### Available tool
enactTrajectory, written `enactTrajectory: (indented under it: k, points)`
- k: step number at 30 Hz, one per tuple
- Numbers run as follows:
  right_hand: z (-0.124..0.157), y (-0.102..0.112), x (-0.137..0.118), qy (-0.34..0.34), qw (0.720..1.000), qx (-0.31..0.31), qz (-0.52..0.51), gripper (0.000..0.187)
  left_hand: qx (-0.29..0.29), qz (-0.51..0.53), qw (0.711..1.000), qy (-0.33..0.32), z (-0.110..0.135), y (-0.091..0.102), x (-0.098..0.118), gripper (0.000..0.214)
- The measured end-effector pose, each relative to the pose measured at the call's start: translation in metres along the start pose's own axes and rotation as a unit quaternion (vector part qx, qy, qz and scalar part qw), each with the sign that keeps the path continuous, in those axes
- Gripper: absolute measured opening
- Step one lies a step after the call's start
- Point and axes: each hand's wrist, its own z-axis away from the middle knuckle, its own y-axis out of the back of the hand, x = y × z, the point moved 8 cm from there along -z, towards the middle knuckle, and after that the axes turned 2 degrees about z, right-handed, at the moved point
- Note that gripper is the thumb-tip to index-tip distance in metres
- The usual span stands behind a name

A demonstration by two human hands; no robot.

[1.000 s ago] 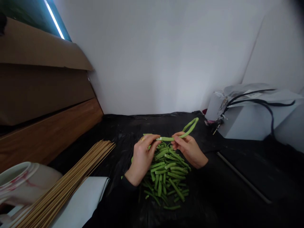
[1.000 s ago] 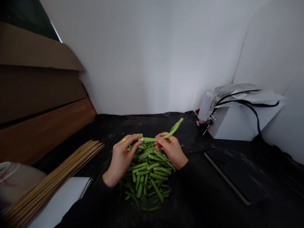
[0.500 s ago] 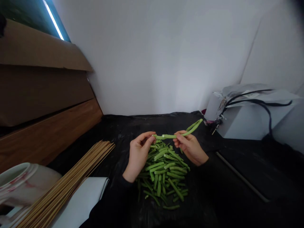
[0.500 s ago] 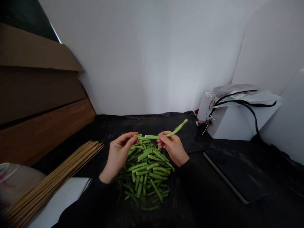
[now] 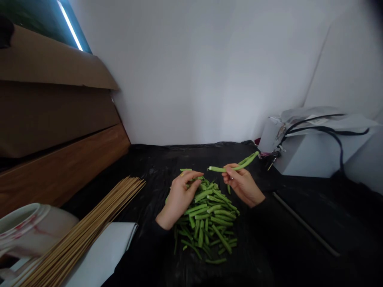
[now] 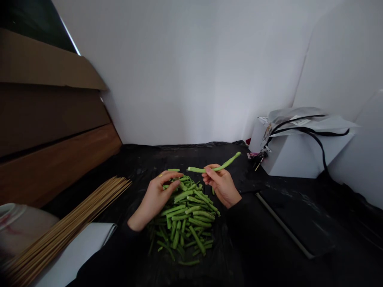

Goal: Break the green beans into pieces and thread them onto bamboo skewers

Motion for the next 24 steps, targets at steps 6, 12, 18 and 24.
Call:
enactTrajectory:
  k: [6, 12, 18, 24]
  points:
    - [0.006, -0.013, 0.0, 0.002, 0.999, -0.052, 0.013, 0.024, 0.05, -0.003, 0.998, -0.025, 0.001, 0.007, 0.008, 0.016]
    - [0.009, -0.022, 0.0, 0.01, 0.995, -0.093, 0.047, 0.019, 0.044, -0.007, 0.998, -0.038, 0.002, 0.005, 0.01, 0.01]
    - [0.01, -0.023, 0.001, 0.011, 0.995, -0.089, 0.043, 0.02, 0.023, -0.023, 0.998, -0.045, 0.005, -0.002, 0.017, 0.01]
    - [0.014, -0.029, 0.003, -0.022, 0.993, -0.118, -0.011, 0.021, -0.062, 0.031, 0.994, -0.088, 0.01, -0.011, 0.034, 0.013]
